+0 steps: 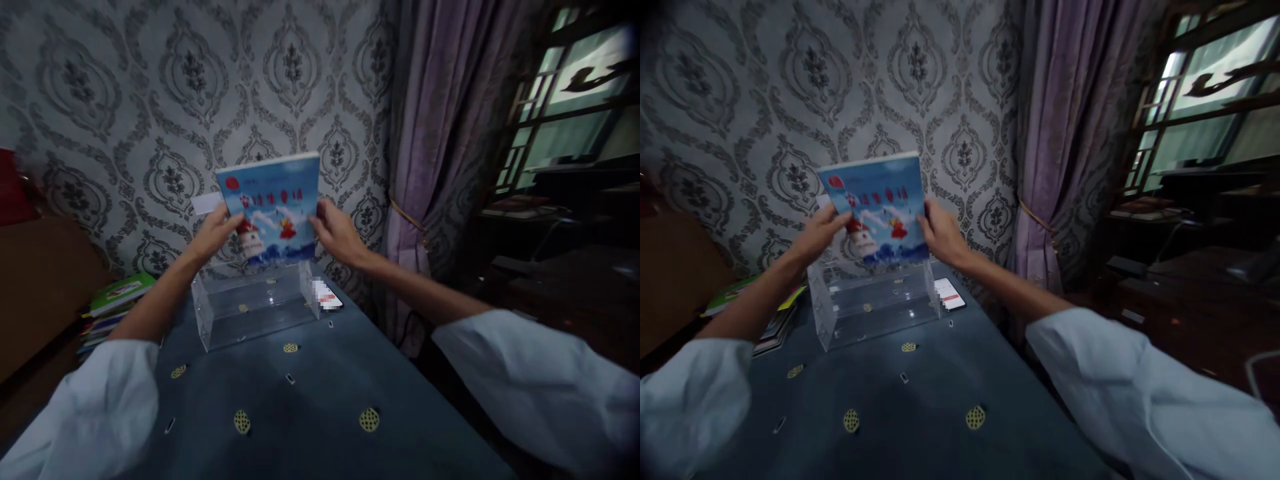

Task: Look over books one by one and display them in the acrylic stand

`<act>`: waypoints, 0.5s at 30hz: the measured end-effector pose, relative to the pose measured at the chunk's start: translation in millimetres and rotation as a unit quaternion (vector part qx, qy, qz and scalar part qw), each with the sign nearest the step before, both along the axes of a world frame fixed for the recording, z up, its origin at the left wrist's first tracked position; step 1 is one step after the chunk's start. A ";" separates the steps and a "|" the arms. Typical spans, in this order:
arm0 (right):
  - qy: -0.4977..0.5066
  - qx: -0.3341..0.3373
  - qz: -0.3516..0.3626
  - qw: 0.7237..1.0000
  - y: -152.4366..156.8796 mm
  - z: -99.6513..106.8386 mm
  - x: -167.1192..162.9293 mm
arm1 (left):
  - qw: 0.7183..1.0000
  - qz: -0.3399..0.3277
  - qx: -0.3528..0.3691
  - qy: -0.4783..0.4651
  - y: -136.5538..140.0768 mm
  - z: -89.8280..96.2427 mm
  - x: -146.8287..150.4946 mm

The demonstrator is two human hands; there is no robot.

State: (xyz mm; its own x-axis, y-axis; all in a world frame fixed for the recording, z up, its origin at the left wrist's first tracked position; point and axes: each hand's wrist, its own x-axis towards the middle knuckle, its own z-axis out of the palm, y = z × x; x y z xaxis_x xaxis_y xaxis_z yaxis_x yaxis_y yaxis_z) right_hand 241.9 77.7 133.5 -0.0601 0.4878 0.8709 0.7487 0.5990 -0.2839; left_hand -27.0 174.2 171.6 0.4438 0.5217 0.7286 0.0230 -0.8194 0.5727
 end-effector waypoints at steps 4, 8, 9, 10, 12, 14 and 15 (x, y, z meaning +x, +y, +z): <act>-0.020 0.079 -0.001 0.997 43.1 54.8 5.9 | 0.994 0.006 -0.029 -0.110 34.9 39.1 21.5; -0.013 0.085 0.014 0.996 73.6 62.2 13.7 | 0.983 -0.013 -0.092 -0.159 50.7 37.9 36.5; -0.011 0.081 0.018 0.996 79.8 60.2 16.0 | 0.982 -0.015 -0.100 -0.161 53.6 34.7 39.1; -0.010 0.078 0.022 0.997 85.5 57.5 18.3 | 0.981 -0.016 -0.107 -0.161 56.3 31.0 41.5; -0.005 0.071 0.027 0.997 95.7 50.9 22.4 | 0.980 -0.022 -0.115 -0.161 61.7 23.5 45.7; 0.005 0.063 0.030 0.998 104.3 43.9 25.3 | 0.978 -0.036 -0.120 -0.168 66.6 17.1 49.4; 0.012 0.055 0.032 0.998 108.0 40.5 26.3 | 0.976 -0.048 -0.123 -0.172 68.7 14.4 51.2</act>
